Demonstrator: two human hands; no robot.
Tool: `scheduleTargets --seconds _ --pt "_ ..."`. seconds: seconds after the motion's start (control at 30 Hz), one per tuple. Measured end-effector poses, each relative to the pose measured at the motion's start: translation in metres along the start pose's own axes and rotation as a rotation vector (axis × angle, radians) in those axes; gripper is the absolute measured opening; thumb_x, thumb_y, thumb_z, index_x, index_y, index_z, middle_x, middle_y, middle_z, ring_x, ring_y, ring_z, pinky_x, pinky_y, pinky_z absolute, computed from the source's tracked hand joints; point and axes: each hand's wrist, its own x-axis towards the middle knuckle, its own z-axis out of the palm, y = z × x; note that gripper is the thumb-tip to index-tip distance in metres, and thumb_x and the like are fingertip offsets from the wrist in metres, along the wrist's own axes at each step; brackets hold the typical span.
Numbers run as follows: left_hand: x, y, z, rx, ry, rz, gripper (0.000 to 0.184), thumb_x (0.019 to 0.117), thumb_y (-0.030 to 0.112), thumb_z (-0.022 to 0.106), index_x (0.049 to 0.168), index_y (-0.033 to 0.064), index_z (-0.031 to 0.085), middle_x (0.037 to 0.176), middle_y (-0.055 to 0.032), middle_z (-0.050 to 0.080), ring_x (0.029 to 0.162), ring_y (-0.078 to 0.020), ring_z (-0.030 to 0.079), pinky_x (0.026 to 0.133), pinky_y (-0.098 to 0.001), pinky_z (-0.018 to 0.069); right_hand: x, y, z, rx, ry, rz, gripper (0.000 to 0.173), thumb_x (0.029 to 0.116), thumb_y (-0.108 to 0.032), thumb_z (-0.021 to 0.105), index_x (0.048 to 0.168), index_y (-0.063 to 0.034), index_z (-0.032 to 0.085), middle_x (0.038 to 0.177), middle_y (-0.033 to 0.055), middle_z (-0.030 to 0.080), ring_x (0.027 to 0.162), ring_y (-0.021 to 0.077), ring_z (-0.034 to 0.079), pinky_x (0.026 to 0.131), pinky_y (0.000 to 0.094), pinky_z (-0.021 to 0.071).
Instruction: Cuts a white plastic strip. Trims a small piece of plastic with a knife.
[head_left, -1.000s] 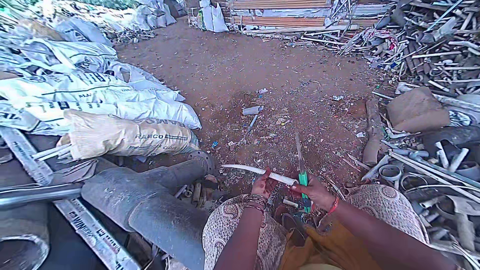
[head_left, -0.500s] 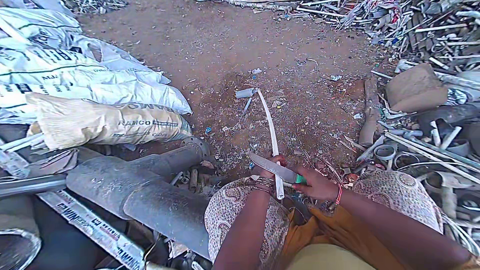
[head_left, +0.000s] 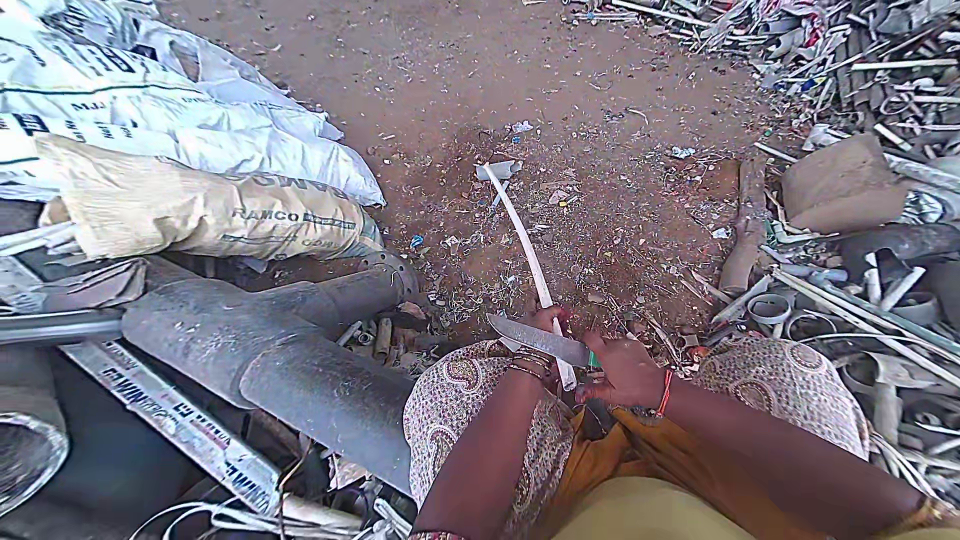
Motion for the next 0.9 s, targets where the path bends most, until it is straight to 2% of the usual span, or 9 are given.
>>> scheduleTargets --seconds 0.07,0.17,0.3,0.4,0.47,0.67,0.73,0.8,0.9 --pt "-0.003 0.009 -0.003 -0.003 0.021 -0.029 0.059 0.0879 -0.018 0.052 0.143 -0.0051 0.034 0.076 -0.0066 0.053 0.053 -0.0082 0.053 0.049 -0.0214 0.0471 0.002 -0.007 -0.001 0.014 -0.068 0.028 0.096 0.0871 -0.076 0.060 0.140 0.0032 0.048 0.103 0.0251 0.070 0.098 0.0461 0.070 0.082 0.0617 0.0541" --pt "0.000 0.006 -0.009 -0.016 0.003 -0.023 0.053 0.0867 -0.017 0.053 0.136 -0.0034 0.037 0.072 -0.0049 0.052 0.050 -0.0080 0.052 0.046 -0.0214 0.0468 0.005 -0.008 0.003 -0.012 -0.058 -0.002 0.079 0.0989 -0.068 0.048 0.132 0.0031 0.052 0.097 0.0248 0.069 0.094 0.0466 0.070 0.078 0.0614 0.0540" --pt "0.006 0.003 -0.011 -0.004 -0.003 -0.034 0.055 0.0864 -0.016 0.054 0.138 -0.0030 0.037 0.072 -0.0055 0.052 0.049 -0.0091 0.052 0.044 -0.0222 0.0464 0.006 -0.002 0.006 0.024 0.018 -0.044 0.073 0.1028 -0.065 0.040 0.123 0.0023 0.059 0.094 0.0234 0.069 0.090 0.0453 0.071 0.074 0.0608 0.0540" --pt "0.005 0.001 -0.008 0.022 -0.028 -0.003 0.052 0.0859 -0.017 0.054 0.135 -0.0047 0.041 0.077 -0.0057 0.054 0.055 -0.0082 0.054 0.051 -0.0216 0.0483 0.016 0.004 0.004 0.071 0.096 0.035 0.056 0.1108 -0.045 0.030 0.120 0.0014 0.061 0.093 0.0236 0.070 0.092 0.0455 0.071 0.076 0.0615 0.0529" --pt "0.001 0.001 -0.008 0.025 -0.063 0.000 0.049 0.0861 -0.017 0.054 0.133 -0.0054 0.042 0.080 -0.0069 0.055 0.060 -0.0089 0.055 0.056 -0.0219 0.0495 0.020 0.005 0.004 0.062 0.117 0.077 0.051 0.1115 -0.039 0.031 0.121 0.0011 0.062 0.096 0.0240 0.071 0.095 0.0455 0.071 0.078 0.0616 0.0534" --pt "0.008 -0.002 -0.008 -0.037 -0.064 -0.086 0.051 0.0881 -0.015 0.051 0.135 0.0002 0.037 0.071 -0.0042 0.052 0.047 -0.0070 0.050 0.042 -0.0199 0.0447 0.009 0.005 0.016 -0.047 0.254 -0.113 0.050 0.1095 -0.041 0.033 0.106 -0.0018 0.065 0.083 0.0192 0.069 0.077 0.0410 0.072 0.061 0.0561 0.0540" --pt "0.008 -0.002 -0.007 0.035 -0.043 -0.065 0.048 0.0877 -0.015 0.052 0.132 -0.0020 0.039 0.073 -0.0049 0.052 0.051 -0.0070 0.052 0.047 -0.0199 0.0467 0.017 0.007 0.011 -0.032 0.214 -0.040 0.051 0.1101 -0.041 0.033 0.112 -0.0015 0.065 0.088 0.0212 0.070 0.082 0.0436 0.072 0.066 0.0586 0.0541" --pt "0.005 -0.001 -0.008 0.129 -0.050 -0.041 0.048 0.0884 -0.014 0.055 0.134 -0.0058 0.043 0.086 -0.0092 0.055 0.065 -0.0105 0.054 0.060 -0.0240 0.0485 0.022 0.008 0.005 -0.018 0.150 0.027 0.051 0.1109 -0.042 0.032 0.118 -0.0014 0.063 0.095 0.0228 0.070 0.089 0.0449 0.072 0.072 0.0603 0.0539" --pt "0.009 -0.002 -0.008 0.011 -0.047 -0.097 0.046 0.0899 -0.013 0.052 0.133 -0.0014 0.040 0.077 -0.0056 0.053 0.053 -0.0074 0.051 0.048 -0.0207 0.0468 0.016 0.013 0.012 -0.058 0.272 -0.152 0.050 0.1091 -0.041 0.036 0.105 -0.0014 0.066 0.081 0.0195 0.069 0.074 0.0412 0.071 0.060 0.0562 0.0534"
